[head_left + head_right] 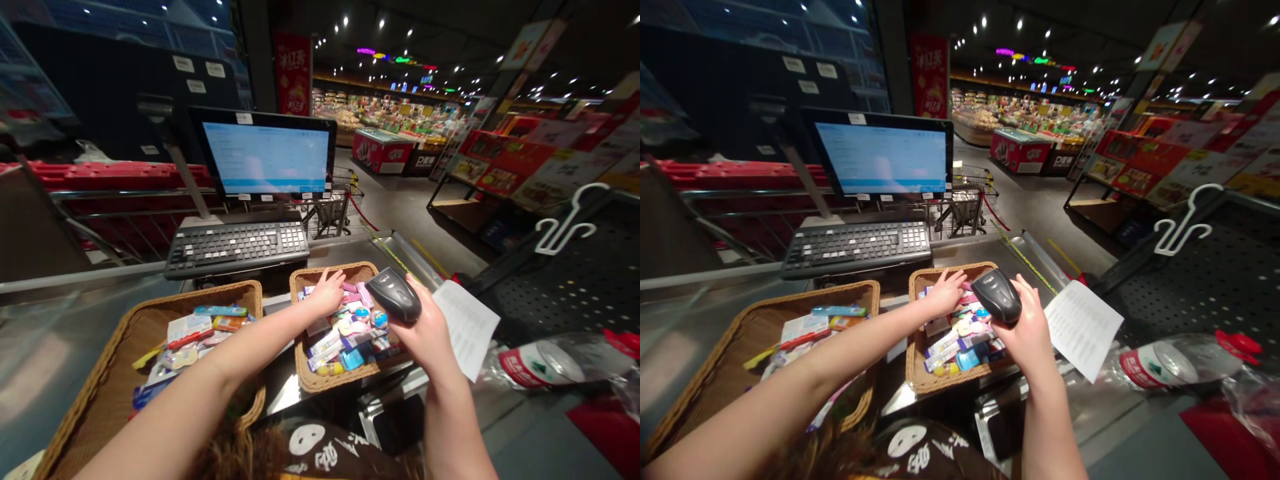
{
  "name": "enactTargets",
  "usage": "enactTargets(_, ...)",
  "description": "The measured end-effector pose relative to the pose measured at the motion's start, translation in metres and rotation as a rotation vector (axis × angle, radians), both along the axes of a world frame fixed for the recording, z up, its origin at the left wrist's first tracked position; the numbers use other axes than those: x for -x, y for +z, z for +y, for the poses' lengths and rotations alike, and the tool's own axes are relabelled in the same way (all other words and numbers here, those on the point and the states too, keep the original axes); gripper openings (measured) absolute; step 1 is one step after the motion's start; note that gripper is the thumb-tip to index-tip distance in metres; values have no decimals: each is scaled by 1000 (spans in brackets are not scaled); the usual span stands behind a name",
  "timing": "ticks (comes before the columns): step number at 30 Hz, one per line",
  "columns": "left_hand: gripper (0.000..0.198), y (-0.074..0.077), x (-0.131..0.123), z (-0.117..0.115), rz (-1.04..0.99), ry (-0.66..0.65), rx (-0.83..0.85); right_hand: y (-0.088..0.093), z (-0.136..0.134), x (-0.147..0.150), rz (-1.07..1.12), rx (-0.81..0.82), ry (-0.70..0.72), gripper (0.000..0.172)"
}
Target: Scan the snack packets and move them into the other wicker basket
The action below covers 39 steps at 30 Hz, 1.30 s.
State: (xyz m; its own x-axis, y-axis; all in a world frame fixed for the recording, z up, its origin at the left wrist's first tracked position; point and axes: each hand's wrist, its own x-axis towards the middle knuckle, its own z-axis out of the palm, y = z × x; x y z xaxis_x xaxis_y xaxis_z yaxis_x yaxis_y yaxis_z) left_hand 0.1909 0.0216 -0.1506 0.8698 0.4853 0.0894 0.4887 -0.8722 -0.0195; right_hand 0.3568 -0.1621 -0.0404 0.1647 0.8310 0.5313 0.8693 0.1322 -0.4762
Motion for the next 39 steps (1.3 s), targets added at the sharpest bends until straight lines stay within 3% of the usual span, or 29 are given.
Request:
enactTargets(4, 31, -26, -23, 4, 42, -29, 0, -2, 1, -9, 16, 6, -11, 54)
enactTargets(9, 37, -50, -34, 10, 75, -19, 13, -3, 0, -19, 36, 19, -23, 53)
enactTargets(13, 41, -55, -36, 14, 67, 22, 7, -5, 0, -23, 46, 16, -42, 55)
enactTargets(20, 38, -50, -34, 21, 13, 63, 3, -4, -1, -24, 46, 9, -58, 57)
enactTargets(25, 28, -31, -17, 24, -27, 57, -7, -4, -4, -23, 22, 5, -60, 57)
enactTargets(30, 34, -3, 15, 18, -82, -24, -53, -3, -6, -19, -2, 1, -54, 55)
enactTargets(34, 33, 26, 49, 12, -159, -54, -176, 0, -4, -12, -15, -13, -36, 55)
enactTargets(39, 31, 71, 96, 6, -233, 0, -326, 7, 2, 2, -39, -41, 8, 56)
